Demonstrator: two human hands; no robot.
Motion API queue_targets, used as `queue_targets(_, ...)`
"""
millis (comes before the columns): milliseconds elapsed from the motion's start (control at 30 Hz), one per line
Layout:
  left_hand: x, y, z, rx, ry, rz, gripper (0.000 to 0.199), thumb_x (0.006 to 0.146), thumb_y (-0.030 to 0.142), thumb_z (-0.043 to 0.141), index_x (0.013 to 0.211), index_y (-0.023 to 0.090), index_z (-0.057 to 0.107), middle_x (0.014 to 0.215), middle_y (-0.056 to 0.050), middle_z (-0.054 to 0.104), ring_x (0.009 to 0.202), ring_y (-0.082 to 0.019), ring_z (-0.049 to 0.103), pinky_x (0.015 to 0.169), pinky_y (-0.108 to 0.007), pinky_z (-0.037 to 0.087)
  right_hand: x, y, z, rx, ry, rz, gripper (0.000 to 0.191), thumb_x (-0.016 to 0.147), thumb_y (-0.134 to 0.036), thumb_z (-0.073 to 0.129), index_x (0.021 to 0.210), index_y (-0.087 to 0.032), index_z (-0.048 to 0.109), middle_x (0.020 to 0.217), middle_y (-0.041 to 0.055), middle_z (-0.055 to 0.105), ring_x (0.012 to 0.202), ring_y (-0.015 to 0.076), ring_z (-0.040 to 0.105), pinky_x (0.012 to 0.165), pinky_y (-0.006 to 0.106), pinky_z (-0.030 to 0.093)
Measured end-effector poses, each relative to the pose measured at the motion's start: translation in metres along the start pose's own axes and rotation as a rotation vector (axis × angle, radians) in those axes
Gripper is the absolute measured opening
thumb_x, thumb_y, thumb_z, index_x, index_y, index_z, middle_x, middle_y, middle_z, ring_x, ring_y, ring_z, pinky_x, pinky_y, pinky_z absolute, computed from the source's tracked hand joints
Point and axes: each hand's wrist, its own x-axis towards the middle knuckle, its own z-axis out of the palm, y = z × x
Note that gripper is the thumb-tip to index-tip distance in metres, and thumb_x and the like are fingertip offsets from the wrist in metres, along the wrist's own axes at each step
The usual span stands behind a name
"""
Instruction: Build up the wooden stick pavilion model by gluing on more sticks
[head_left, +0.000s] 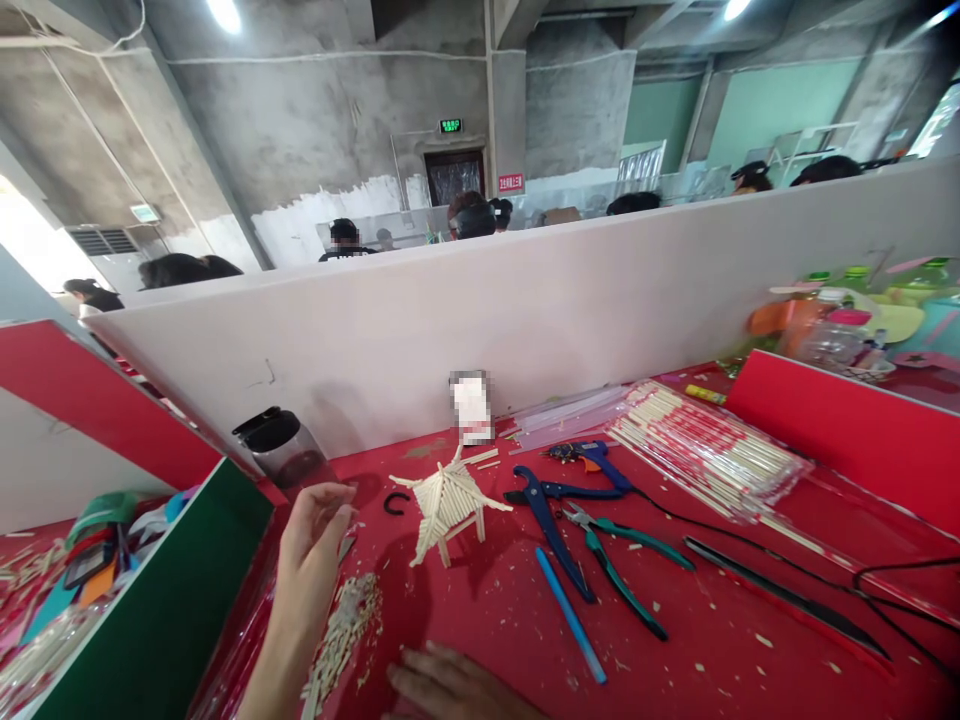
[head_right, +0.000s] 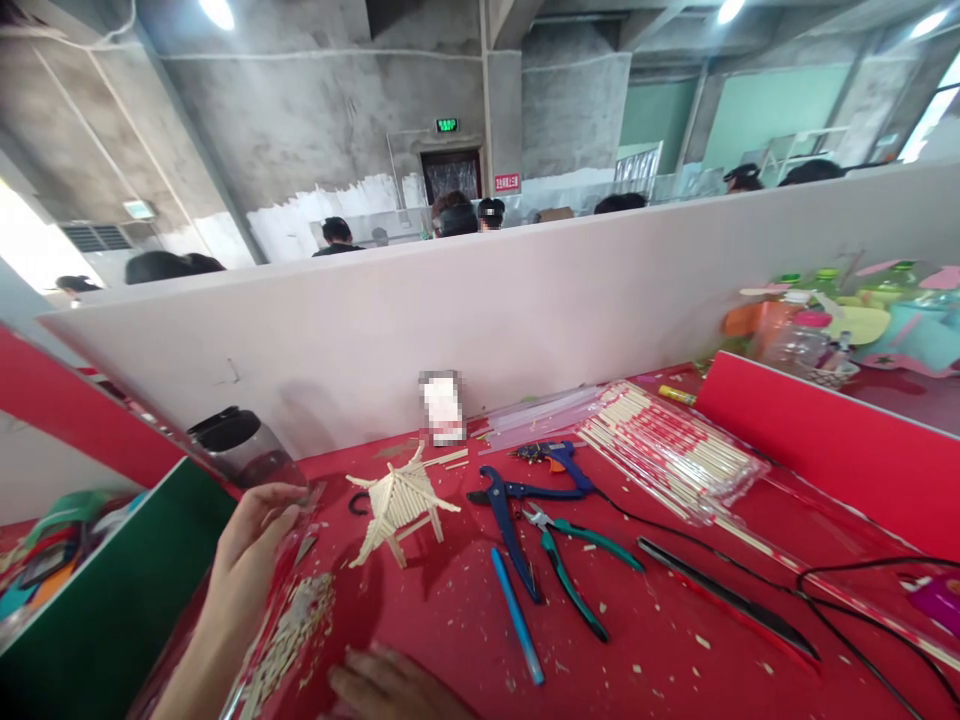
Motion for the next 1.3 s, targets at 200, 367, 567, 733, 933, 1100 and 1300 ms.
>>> queue_targets(200, 0.003, 0.005, -0.043, 0.885, -0.447, -0.11, 0.025, 0.086, 0.044, 0.051, 0.099, 0.028, 0.066, 0.099, -0.007, 0.077, 0.09, -0.032, 0.072, 0.076, -0.037, 0.048, 0.01, 0.0, -0.001, -0.12, 0.057, -0.013, 0.008, 0.098, -0.024, 0.058, 0.094, -0.019, 0.064, 0.09, 0.0009, 0.072, 0.077, 0.0172, 0.063, 0.063, 0.027, 0.052)
queue_targets(367, -0.012, 0.006, -0.055, 1.184, -0.658, -0.197, 0.012, 0.074, 0.022, 0.057, 0.074, 0.027, 0.068, 0.089, -0.008, 0.079, 0.088, -0.033, 0.074, 0.075, -0.039, 0.046, 0.009, -0.001, -0.006, -0.04, 0.019, -0.03, 0.032, 0.102, -0.033, 0.051, 0.127, -0.014, 0.059, 0.125, 0.0088, 0.072, 0.105, 0.0248, 0.064, 0.089, 0.036, 0.054)
queue_targets(567, -0.02, 0.015, -0.042, 1.226, -0.714, -0.274, 0.014, 0.052, 0.012, 0.062, 0.055, 0.026, 0.059, 0.074, -0.01, 0.077, 0.085, -0.041, 0.075, 0.076, -0.047, 0.052, 0.002, 0.001, -0.003, 0.159, -0.081, 0.052, 0.056, 0.105, -0.041, 0.044, 0.152, -0.012, 0.039, 0.152, 0.0146, 0.051, 0.14, 0.0297, 0.046, 0.117, 0.045, 0.036)
queue_targets(733, -0.019, 0.008, -0.041, 1.26, -0.758, -0.325, 0.024, 0.04, 0.007, 0.066, 0.053, 0.025, 0.056, 0.071, -0.012, 0.078, 0.088, -0.045, 0.075, 0.076, -0.051, 0.054, 0.001, 0.002, -0.003, 0.197, -0.105, 0.05, 0.064, 0.102, -0.051, 0.047, 0.152, -0.011, 0.041, 0.153, 0.0171, 0.049, 0.14, 0.0321, 0.046, 0.118, 0.046, 0.035)
queue_targets(933, -0.018, -0.005, -0.045, 1.252, -0.768, -0.385, 0.027, 0.036, 0.004, 0.066, 0.048, 0.025, 0.054, 0.059, -0.01, 0.076, 0.08, -0.045, 0.076, 0.077, -0.056, 0.055, 0.0, 0.001, -0.006, 0.199, -0.112, 0.053, 0.066, 0.102, -0.052, 0.047, 0.154, -0.012, 0.038, 0.154, 0.0156, 0.048, 0.142, 0.0311, 0.044, 0.119, 0.046, 0.034)
queue_targets(1100, -0.017, -0.007, -0.042, 1.196, -0.786, -0.439, 0.029, 0.034, 0.002, 0.063, 0.04, 0.026, 0.048, 0.035, -0.001, 0.061, 0.062, -0.039, 0.074, 0.072, -0.055, 0.056, 0.003, 0.001, -0.012, 0.214, -0.131, 0.06, 0.067, 0.102, -0.054, 0.047, 0.153, -0.012, 0.04, 0.153, 0.0159, 0.049, 0.141, 0.0317, 0.045, 0.118, 0.046, 0.035)
queue_targets(1300, -0.014, -0.01, -0.048, 1.205, -0.721, -0.401, 0.031, 0.035, 0.001, 0.066, 0.042, 0.025, 0.048, 0.046, -0.004, 0.068, 0.076, -0.044, 0.075, 0.079, -0.058, 0.054, 0.003, 0.002, -0.007, 0.229, -0.126, 0.062, 0.066, 0.102, -0.054, 0.047, 0.153, -0.012, 0.04, 0.154, 0.0161, 0.048, 0.141, 0.0329, 0.044, 0.118, 0.048, 0.035)
